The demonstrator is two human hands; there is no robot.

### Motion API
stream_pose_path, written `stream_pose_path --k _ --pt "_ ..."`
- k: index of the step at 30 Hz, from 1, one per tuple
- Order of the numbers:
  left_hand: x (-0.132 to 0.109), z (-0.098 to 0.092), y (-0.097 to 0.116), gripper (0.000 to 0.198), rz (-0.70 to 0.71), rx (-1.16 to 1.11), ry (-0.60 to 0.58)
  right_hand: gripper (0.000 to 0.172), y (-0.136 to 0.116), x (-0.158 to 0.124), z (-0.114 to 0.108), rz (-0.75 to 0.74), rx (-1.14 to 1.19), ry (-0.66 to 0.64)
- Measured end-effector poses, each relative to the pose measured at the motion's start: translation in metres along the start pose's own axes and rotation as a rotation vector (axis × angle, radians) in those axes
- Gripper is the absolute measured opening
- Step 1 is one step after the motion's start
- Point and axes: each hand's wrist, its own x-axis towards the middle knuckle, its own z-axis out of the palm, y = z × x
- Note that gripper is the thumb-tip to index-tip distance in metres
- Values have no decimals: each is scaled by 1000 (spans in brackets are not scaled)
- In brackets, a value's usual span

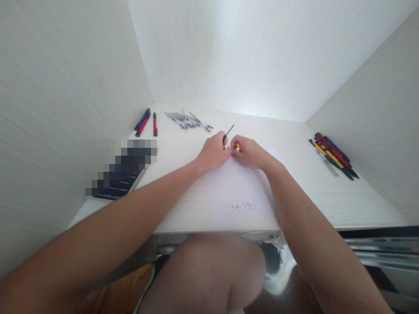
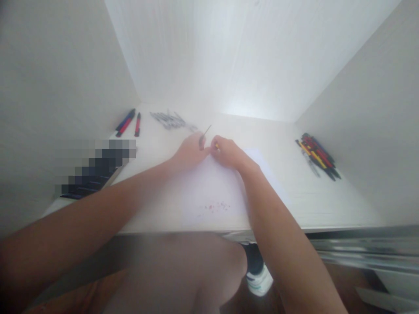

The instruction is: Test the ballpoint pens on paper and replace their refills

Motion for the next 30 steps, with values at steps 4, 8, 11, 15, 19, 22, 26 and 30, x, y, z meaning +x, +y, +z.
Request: stream_pose_path --k 4,8,11,15,19,22,26,30 --pt "0 1 0 33 7 5 -3 12 -5 0 3 -7 -75 -29" --pt "0 0 1 34 -5 2 -7 15 -5 0 6 -29 -87 -31" --pt "-1 1 1 33 -12 -4 -4 13 -3 0 5 -35 -43 -7" --pt "-3 1 4 34 -15 1 0 6 -4 -2 -5 -27 92 30" --pt "-5 0 8 32 33 -13 37 4 -7 -6 -18 29 281 18" --pt "-5 0 9 31 100 -96 54 10 -7 -10 -21 89 454 -36" --pt "-6 0 9 33 157 -206 18 20 -10 -15 -24 171 700 -134" --pt "-6 -2 10 34 170 -270 -5 33 -11 -18 -32 224 932 -219"
